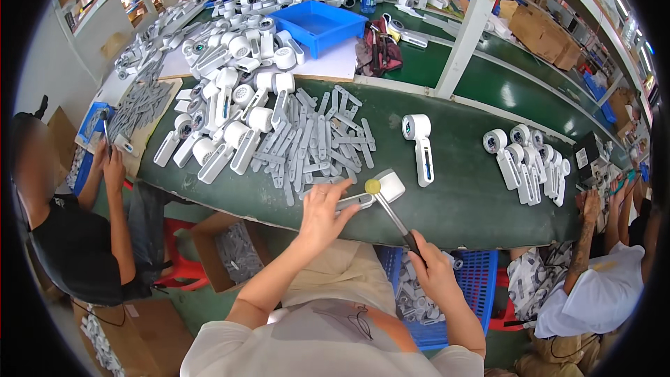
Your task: Assembling handheld electronic devices at a factory production line by inserting components and tapping them into place with a mallet.
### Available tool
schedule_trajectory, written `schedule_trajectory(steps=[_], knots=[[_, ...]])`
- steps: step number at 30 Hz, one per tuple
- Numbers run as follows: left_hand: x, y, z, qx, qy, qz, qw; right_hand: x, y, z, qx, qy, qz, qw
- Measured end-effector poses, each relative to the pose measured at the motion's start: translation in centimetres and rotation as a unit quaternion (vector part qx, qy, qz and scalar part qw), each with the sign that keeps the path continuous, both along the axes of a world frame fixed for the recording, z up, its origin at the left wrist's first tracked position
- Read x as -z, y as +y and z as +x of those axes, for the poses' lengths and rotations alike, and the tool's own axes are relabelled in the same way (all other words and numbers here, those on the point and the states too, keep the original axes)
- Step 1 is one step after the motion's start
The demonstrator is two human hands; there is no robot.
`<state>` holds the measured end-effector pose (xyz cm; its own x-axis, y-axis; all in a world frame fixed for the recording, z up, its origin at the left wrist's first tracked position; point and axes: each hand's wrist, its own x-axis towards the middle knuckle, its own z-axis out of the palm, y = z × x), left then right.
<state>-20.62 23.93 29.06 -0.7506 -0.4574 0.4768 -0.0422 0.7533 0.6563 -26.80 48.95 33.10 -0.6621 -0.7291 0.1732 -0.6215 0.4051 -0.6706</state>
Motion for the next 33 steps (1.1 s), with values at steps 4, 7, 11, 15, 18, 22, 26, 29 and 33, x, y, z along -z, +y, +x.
schedule_trajectory(steps=[4,7,11,15,18,22,26,29,33], knots=[[0.7,-2.0,2.2,0.064,-0.029,0.001,0.997,0.0,-0.4,1.0,-0.004,0.006,-0.111,0.994],[1.8,-2.2,2.0,0.078,0.013,-0.015,0.997,-0.7,-0.7,0.8,-0.031,-0.041,-0.022,0.998],[2.4,-2.2,1.6,0.096,0.051,-0.017,0.994,-0.9,-0.7,1.8,-0.023,-0.011,-0.045,0.999],[2.4,-2.3,1.6,0.108,0.048,-0.023,0.993,0.8,-0.2,2.2,-0.013,0.022,-0.084,0.996],[2.6,-2.3,1.7,0.105,0.042,-0.014,0.993,0.6,-0.2,2.2,-0.033,-0.008,0.021,0.999],[3.1,-2.3,1.6,0.103,0.059,-0.014,0.993,0.9,-0.2,3.2,-0.02,-0.018,-0.024,0.999],[2.6,-1.7,2.2,0.069,0.052,0.032,0.996,1.3,-0.7,2.4,-0.014,-0.009,0.035,0.999],[3.1,-2.0,3.1,0.044,0.042,0.032,0.998,1.3,-0.7,2.3,-0.018,-0.02,0.022,0.999],[3.4,-2.0,3.5,0.021,0.035,0.014,0.999,1.0,-1.2,2.6,-0.049,-0.006,-0.022,0.999]])
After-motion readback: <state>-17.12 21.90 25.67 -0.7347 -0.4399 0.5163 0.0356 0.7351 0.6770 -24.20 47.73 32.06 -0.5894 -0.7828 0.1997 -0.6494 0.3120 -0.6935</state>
